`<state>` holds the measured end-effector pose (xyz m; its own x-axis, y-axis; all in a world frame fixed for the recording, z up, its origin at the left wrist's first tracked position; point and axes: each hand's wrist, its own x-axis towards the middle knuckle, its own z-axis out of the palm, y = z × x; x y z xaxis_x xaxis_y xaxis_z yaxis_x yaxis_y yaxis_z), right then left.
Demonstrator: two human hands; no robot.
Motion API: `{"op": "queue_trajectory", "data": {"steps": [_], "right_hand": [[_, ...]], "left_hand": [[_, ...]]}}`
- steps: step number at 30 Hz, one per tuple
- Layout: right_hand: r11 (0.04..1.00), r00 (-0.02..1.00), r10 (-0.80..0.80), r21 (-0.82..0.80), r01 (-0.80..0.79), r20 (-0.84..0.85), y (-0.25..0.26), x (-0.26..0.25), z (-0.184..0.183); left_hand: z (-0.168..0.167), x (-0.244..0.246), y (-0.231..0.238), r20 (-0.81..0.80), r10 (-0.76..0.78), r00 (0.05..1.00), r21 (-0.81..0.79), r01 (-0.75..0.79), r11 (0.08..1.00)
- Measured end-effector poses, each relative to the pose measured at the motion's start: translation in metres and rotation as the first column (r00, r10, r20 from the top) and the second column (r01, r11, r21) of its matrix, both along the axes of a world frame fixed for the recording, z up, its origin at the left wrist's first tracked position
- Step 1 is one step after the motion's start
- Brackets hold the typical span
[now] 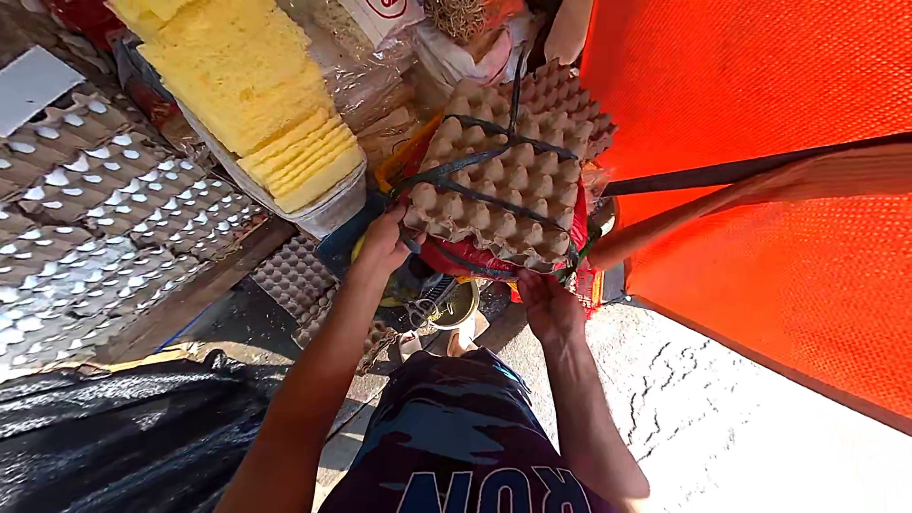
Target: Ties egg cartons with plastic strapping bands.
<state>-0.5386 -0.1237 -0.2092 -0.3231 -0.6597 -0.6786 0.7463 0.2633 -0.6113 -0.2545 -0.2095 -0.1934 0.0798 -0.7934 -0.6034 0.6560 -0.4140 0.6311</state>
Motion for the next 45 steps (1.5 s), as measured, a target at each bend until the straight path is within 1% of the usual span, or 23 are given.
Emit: {"op": "queue_trajectory", "data": {"steps": [3, 6, 8, 12, 15, 20, 22, 24, 25, 27, 30, 31, 33, 34, 35, 37, 38, 40, 41, 42, 43, 44, 45], "right_hand": [[0.999, 0.999, -0.023, -0.045, 0.024, 0.027, -0.003, -0.004, 0.017], [0.997, 0.998, 0.007, -0.08, -0.012, -0.057, -0.016, -0.018, 0.021], [0.992, 0.98, 0.085, -0.073, -0.099, -0.179, -0.03, -0.034, 0.015], [0.953, 0.879, 0.299, 0.077, -0.292, -0.371, -0.045, -0.053, 0.005], [0.931, 0.838, 0.361, 0.098, -0.353, -0.41, -0.046, -0.065, 0.002], [0.932, 0.835, 0.307, -0.033, -0.361, -0.456, -0.048, -0.097, 0.022], [0.912, 0.79, 0.33, -0.042, -0.408, -0.516, -0.049, -0.103, 0.037], [0.878, 0.697, 0.36, -0.027, -0.477, -0.62, -0.049, -0.109, 0.051], [0.856, 0.633, 0.376, -0.009, -0.517, -0.676, -0.048, -0.112, 0.059], [0.817, 0.516, 0.395, 0.034, -0.576, -0.76, -0.048, -0.111, 0.074], [0.753, 0.323, 0.411, 0.117, -0.648, -0.852, -0.059, -0.097, 0.087], [0.727, 0.242, 0.405, 0.15, -0.67, -0.882, -0.066, -0.087, 0.091], [0.672, 0.093, 0.397, 0.221, -0.707, -0.913, -0.079, -0.062, 0.098], [0.642, 0.038, 0.397, 0.247, -0.726, -0.917, -0.08, -0.046, 0.101], [0.613, 0.006, 0.393, 0.257, -0.747, -0.92, -0.076, -0.029, 0.104], [0.558, 0.014, 0.422, 0.248, -0.792, -0.907, -0.067, 0.001, 0.113], [0.512, 0.045, 0.463, 0.226, -0.829, -0.885, -0.061, 0.015, 0.118], [0.406, 0.028, 0.511, 0.213, -0.889, -0.859, -0.053, 0.038, 0.114], [0.352, 0.013, 0.531, 0.207, -0.913, -0.847, -0.052, 0.045, 0.107], [0.338, 0.038, 0.538, 0.174, -0.925, -0.842, -0.05, 0.049, 0.098], [0.372, 0.074, 0.524, 0.15, -0.916, -0.848, -0.049, 0.049, 0.091], [0.428, 0.099, 0.5, 0.146, -0.892, -0.86, -0.048, 0.045, 0.087], [0.482, 0.101, 0.471, 0.16, -0.862, -0.876, -0.046, 0.04, 0.083]], "left_hand": [[0.017, -0.003, -0.008, -0.013, 0.008, 1.0, -0.031, -0.008, 0.999], [0.034, -0.007, -0.024, -0.021, -0.041, 0.999, -0.063, 0.04, 0.997], [0.039, -0.006, -0.039, 0.019, -0.098, 0.995, -0.05, 0.099, 0.994], [0.037, 0.004, -0.06, 0.226, -0.293, 0.929, 0.059, 0.287, 0.956], [0.036, 0.015, -0.066, 0.36, -0.447, 0.819, 0.126, 0.432, 0.893], [0.041, 0.031, -0.069, 0.54, -0.562, 0.627, 0.222, 0.538, 0.813], [0.05, 0.04, -0.068, 0.666, -0.597, 0.446, 0.268, 0.604, 0.75], [0.081, 0.054, -0.061, 0.78, -0.589, 0.212, 0.296, 0.704, 0.646], [0.101, 0.063, -0.053, 0.835, -0.531, 0.145, 0.266, 0.738, 0.621], [0.148, 0.085, -0.033, 0.883, -0.431, 0.186, 0.126, 0.791, 0.598], [0.214, 0.109, -0.003, 0.833, -0.336, 0.439, -0.174, 0.785, 0.595], [0.231, 0.109, 0.009, 0.821, -0.287, 0.494, -0.257, 0.768, 0.587], [0.251, 0.093, 0.043, 0.831, -0.215, 0.514, -0.376, 0.802, 0.465], [0.253, 0.075, 0.066, 0.847, -0.212, 0.487, -0.402, 0.849, 0.342], [0.247, 0.053, 0.089, 0.874, -0.24, 0.422, -0.393, 0.905, 0.161], [0.214, 0.001, 0.122, 0.92, -0.32, 0.224, -0.307, 0.922, -0.236], [0.19, -0.024, 0.133, 0.918, -0.358, 0.172, -0.304, 0.885, -0.353], [0.149, -0.059, 0.139, 0.87, -0.467, 0.157, -0.381, 0.815, -0.436], [0.135, -0.068, 0.136, 0.871, -0.472, 0.14, -0.375, 0.808, -0.454], [0.126, -0.07, 0.13, 0.91, -0.402, 0.1, -0.296, 0.835, -0.463], [0.121, -0.066, 0.12, 0.961, -0.272, 0.054, -0.17, 0.889, -0.424], [0.118, -0.059, 0.105, 0.992, -0.121, 0.029, -0.063, 0.955, -0.291], [0.112, -0.055, 0.088, 0.999, 0.035, 0.026, -0.024, 0.998, -0.066]]}}
